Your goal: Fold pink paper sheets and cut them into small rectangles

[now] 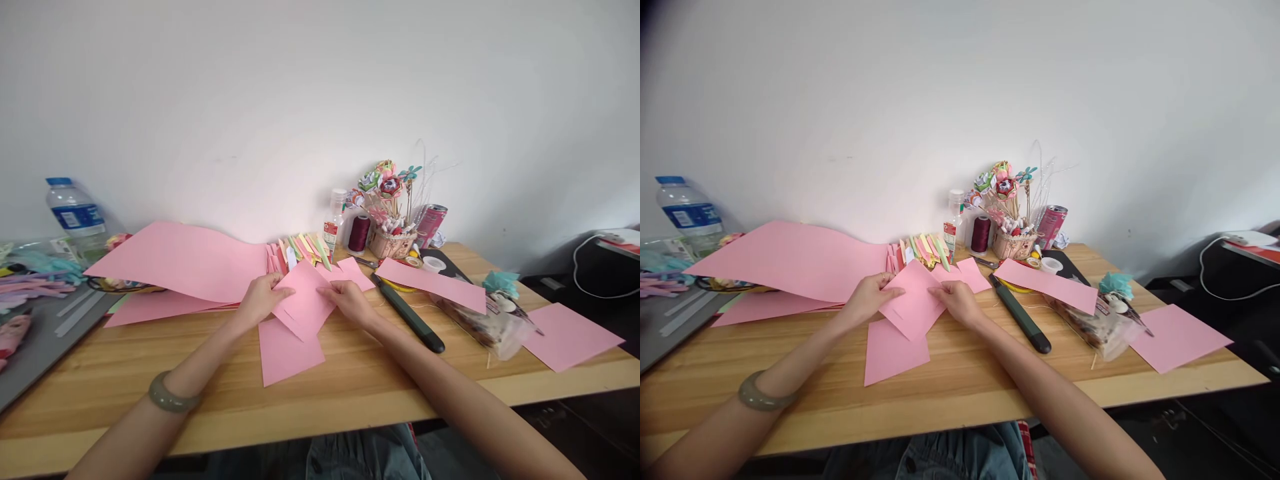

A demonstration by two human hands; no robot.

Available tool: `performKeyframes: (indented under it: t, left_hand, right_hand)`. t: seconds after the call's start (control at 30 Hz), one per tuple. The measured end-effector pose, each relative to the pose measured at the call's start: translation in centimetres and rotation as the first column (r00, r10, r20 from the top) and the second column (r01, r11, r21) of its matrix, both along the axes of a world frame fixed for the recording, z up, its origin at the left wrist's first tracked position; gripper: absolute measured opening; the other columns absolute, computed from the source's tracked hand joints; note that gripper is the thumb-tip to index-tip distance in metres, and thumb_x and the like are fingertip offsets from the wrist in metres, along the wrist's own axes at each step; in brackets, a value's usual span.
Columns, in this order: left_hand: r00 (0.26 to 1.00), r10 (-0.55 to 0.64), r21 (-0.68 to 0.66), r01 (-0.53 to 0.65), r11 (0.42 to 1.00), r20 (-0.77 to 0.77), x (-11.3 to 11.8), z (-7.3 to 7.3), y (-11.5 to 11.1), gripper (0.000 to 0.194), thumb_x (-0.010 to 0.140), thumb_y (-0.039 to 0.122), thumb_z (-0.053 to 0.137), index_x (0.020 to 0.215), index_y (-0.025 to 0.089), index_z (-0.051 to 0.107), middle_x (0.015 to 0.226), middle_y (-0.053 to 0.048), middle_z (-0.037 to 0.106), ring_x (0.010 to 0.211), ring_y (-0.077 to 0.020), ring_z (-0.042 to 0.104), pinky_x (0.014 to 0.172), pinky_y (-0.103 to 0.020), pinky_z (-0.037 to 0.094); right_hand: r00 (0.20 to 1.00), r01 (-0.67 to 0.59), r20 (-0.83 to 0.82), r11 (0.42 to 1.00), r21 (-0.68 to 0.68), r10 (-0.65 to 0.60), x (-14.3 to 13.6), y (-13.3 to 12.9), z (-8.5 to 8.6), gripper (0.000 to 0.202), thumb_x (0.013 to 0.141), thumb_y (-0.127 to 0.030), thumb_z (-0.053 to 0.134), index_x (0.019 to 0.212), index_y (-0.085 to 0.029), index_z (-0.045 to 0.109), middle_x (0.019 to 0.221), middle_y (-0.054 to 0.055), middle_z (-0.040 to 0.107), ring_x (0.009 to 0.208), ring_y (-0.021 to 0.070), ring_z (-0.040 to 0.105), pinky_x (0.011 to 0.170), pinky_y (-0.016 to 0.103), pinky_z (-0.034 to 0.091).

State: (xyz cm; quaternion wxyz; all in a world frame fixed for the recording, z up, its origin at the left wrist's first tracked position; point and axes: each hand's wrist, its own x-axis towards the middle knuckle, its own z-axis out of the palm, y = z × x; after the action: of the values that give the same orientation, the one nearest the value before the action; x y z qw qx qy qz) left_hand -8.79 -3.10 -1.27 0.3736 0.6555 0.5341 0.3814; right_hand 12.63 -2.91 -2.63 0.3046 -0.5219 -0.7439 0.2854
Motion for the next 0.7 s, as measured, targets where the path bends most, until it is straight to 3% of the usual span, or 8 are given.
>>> performKeyframes:
  t: [0.07,0.13,0.23,0.3,0.5,0.7]
  left_hand:
    - [0.999,0.029,-0.004,-0.029,1.0,-0.028,-0.1,0.2,0.0,0.031,0.066,0.044,0.062,0.076,0.015,0.06,0.07,0.0,0.063,0.07,-0.0204,0.06,0.058,-0.026,0.042]
    - [1.0,-0.015,-0.016,0.015,1.0,-0.015,-0.3,0.4,0.1,0.032,0.066,0.044,0.062,0.078,0.015,0.06,0.073,-0.001,0.064,0.071,-0.0199,0.06,0.058,-0.025,0.041]
    - [0.995,-0.099,-0.03,0.1,0.995,0.01,-0.6,0.7,0.1,0.033,0.064,0.041,0.063,0.084,0.014,0.06,0.079,-0.003,0.065,0.073,-0.0196,0.06,0.06,-0.025,0.042]
    - [0.995,-0.098,-0.037,0.097,0.995,-0.029,-0.7,0.9,0.1,0.031,0.063,0.04,0.063,0.082,0.015,0.06,0.078,-0.003,0.065,0.071,-0.0192,0.059,0.06,-0.025,0.041]
    - [0.991,-0.027,-0.019,0.025,1.0,-0.128,-1.5,2.3,-0.1,0.022,0.065,0.037,0.06,0.069,0.016,0.059,0.07,-0.001,0.063,0.068,-0.0177,0.057,0.056,-0.023,0.037]
    - [0.982,-0.07,-0.028,0.067,0.997,-0.175,-2.6,2.8,0.4,0.019,0.065,0.03,0.057,0.075,0.015,0.061,0.074,-0.003,0.063,0.066,-0.0162,0.057,0.054,-0.023,0.038]
  right_hand:
    - [1.0,-0.013,0.008,1.0,0.017,0.013,0.1,0.2,0.0,0.03,0.087,-0.042,0.047,0.082,-0.014,0.057,0.073,-0.002,0.056,0.061,0.0092,0.053,0.057,0.026,0.045]
    - [1.0,-0.01,0.015,0.999,0.04,0.01,0.2,0.2,0.1,0.028,0.087,-0.04,0.048,0.088,-0.014,0.057,0.08,0.0,0.058,0.067,0.0109,0.055,0.062,0.028,0.047]
    - [0.999,0.027,0.022,0.998,0.064,-0.028,0.4,0.2,0.4,0.028,0.086,-0.04,0.049,0.091,-0.014,0.058,0.083,0.0,0.058,0.071,0.0126,0.056,0.065,0.03,0.047]
    - [0.998,0.056,0.023,0.996,0.07,-0.057,0.5,0.2,0.5,0.026,0.086,-0.039,0.05,0.092,-0.014,0.057,0.081,0.0,0.058,0.068,0.0115,0.055,0.063,0.03,0.047]
    - [0.999,0.04,0.005,0.996,0.076,-0.04,0.9,0.8,-0.2,0.029,0.086,-0.04,0.049,0.077,-0.014,0.056,0.068,-0.003,0.054,0.059,0.0087,0.052,0.057,0.026,0.044]
    - [0.997,0.062,-0.047,0.986,0.152,-0.056,1.3,1.2,0.3,0.033,0.085,-0.044,0.049,0.071,-0.015,0.056,0.066,-0.003,0.054,0.061,0.0099,0.051,0.058,0.026,0.043]
